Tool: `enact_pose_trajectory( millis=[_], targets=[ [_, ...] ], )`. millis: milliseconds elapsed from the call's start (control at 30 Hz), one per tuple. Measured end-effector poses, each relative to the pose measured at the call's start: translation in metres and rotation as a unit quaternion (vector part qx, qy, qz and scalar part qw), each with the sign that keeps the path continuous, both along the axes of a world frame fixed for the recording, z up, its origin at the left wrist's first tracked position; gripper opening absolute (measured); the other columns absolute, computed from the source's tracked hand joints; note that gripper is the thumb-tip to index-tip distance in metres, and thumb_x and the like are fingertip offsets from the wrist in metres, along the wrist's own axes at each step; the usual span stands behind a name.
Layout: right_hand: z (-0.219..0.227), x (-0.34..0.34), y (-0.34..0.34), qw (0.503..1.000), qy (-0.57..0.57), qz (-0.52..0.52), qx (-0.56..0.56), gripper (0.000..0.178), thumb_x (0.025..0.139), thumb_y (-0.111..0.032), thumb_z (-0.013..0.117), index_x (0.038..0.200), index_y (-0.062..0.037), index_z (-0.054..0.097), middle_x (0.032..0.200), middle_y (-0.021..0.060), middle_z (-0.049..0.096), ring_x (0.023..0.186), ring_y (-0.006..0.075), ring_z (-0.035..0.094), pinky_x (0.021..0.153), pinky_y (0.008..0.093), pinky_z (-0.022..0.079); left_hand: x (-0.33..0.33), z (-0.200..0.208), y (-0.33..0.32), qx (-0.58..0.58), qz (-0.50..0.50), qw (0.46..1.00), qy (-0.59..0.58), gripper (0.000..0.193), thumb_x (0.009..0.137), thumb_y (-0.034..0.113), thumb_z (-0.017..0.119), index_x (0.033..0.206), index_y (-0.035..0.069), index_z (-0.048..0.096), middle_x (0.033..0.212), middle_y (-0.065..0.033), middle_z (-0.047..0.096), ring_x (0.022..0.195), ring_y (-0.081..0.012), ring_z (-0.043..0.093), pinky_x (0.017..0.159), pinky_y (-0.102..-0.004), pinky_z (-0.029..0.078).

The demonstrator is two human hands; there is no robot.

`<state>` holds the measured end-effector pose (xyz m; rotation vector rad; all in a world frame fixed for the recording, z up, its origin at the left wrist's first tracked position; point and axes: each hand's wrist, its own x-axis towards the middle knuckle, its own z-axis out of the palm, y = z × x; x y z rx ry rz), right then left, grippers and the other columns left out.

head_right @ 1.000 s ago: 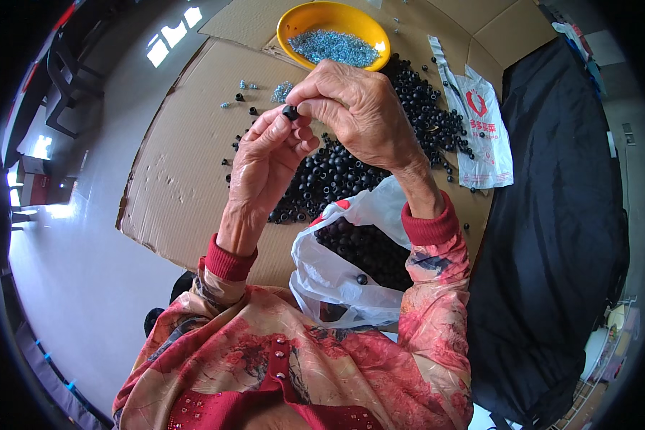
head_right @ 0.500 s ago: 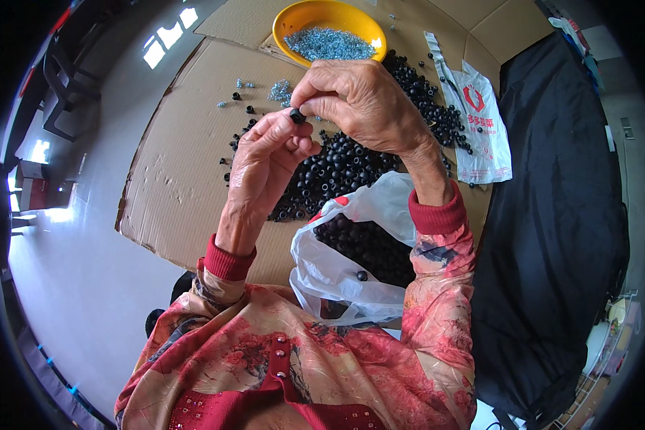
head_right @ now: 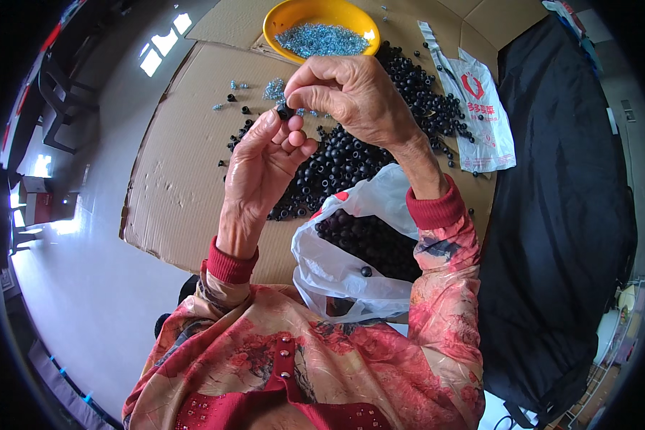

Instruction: The person assembles pieces by picking up small beads and inserting them into hollow black caps by hand.

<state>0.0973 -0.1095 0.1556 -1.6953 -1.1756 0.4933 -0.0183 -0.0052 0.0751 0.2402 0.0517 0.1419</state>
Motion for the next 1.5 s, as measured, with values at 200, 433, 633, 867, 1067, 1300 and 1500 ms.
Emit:
enact_pose_trajectory(
  millis=[200,433,633,867,1067,1300,1500],
  targets=[
    [-0.002,-0.004,-0.002,0.998,-0.063,-0.009,0.021,0.009,0.08,-0.006,0.061,0.088,-0.0008,0.062,0.079,0.004,0.064,0.075,0.0094,0.06,0.068,0.0213,0.049,-0.001,0.001,0.0,0.0,0.005,1.0,0.014,0.02,0.087,0.016,0.055,0.097,-0.002,0.054,0.086,-0.0117,0.061,0.074,-0.0181,0.059,0.077,-0.038,0.05],
    [0.003,-0.003,0.001,0.972,-0.233,-0.005,0.017,0.008,0.078,-0.006,0.061,0.082,0.0,0.06,0.075,0.0083,0.061,0.07,0.0179,0.061,0.065,0.027,0.049,0.0,-0.002,0.0,-0.006,0.002,1.0,0.013,0.019,0.087,0.015,0.054,0.096,-0.001,0.055,0.086,-0.0122,0.062,0.075,-0.019,0.059,0.078,-0.0384,0.049],
    [0.006,-0.004,0.004,0.938,-0.346,0.017,0.032,0.007,0.077,-0.007,0.061,0.079,-0.0003,0.059,0.073,0.0095,0.06,0.069,0.0229,0.06,0.065,0.0306,0.048,0.001,-0.004,-0.002,-0.007,0.006,1.0,0.018,0.018,0.087,0.015,0.054,0.096,-0.001,0.056,0.087,-0.0121,0.062,0.075,-0.0187,0.059,0.078,-0.0389,0.05],
    [-0.006,0.0,0.001,0.99,-0.135,-0.03,0.02,0.009,0.076,-0.007,0.061,0.079,0.0011,0.06,0.073,0.0092,0.062,0.068,0.0204,0.062,0.064,0.0291,0.049,0.003,-0.007,-0.003,-0.005,-0.011,1.0,-0.004,0.018,0.091,0.016,0.047,0.099,0.001,0.054,0.09,-0.0096,0.063,0.077,-0.0158,0.061,0.08,-0.0371,0.049],
    [-0.011,-0.009,0.0,0.958,-0.281,-0.03,0.047,0.015,0.073,-0.005,0.066,0.086,-0.0015,0.061,0.077,0.0073,0.061,0.072,0.0177,0.061,0.065,0.0265,0.049,0.0,-0.006,-0.003,-0.006,0.008,1.0,0.021,0.019,0.087,0.015,0.054,0.099,0.0,0.055,0.087,-0.011,0.062,0.078,-0.0184,0.06,0.08,-0.0382,0.049],
    [-0.02,-0.014,-0.001,0.916,-0.388,-0.055,0.088,0.02,0.066,-0.006,0.065,0.083,0.0013,0.058,0.08,0.0119,0.058,0.077,0.0281,0.057,0.073,0.0357,0.047,0.004,-0.006,-0.007,-0.004,0.01,1.0,0.023,0.016,0.088,0.015,0.053,0.097,0.003,0.055,0.092,-0.0078,0.061,0.086,-0.0166,0.059,0.085,-0.0368,0.046],
    [-0.027,-0.015,-0.002,0.898,-0.426,-0.057,0.095,0.018,0.069,-0.007,0.064,0.083,0.0017,0.057,0.081,0.0127,0.057,0.08,0.0273,0.057,0.076,0.0373,0.047,0.004,-0.01,-0.006,-0.008,-0.002,1.0,0.021,0.019,0.092,0.02,0.046,0.094,0.003,0.054,0.094,-0.0077,0.062,0.095,-0.0179,0.057,0.092,-0.0372,0.041]
  ],
)
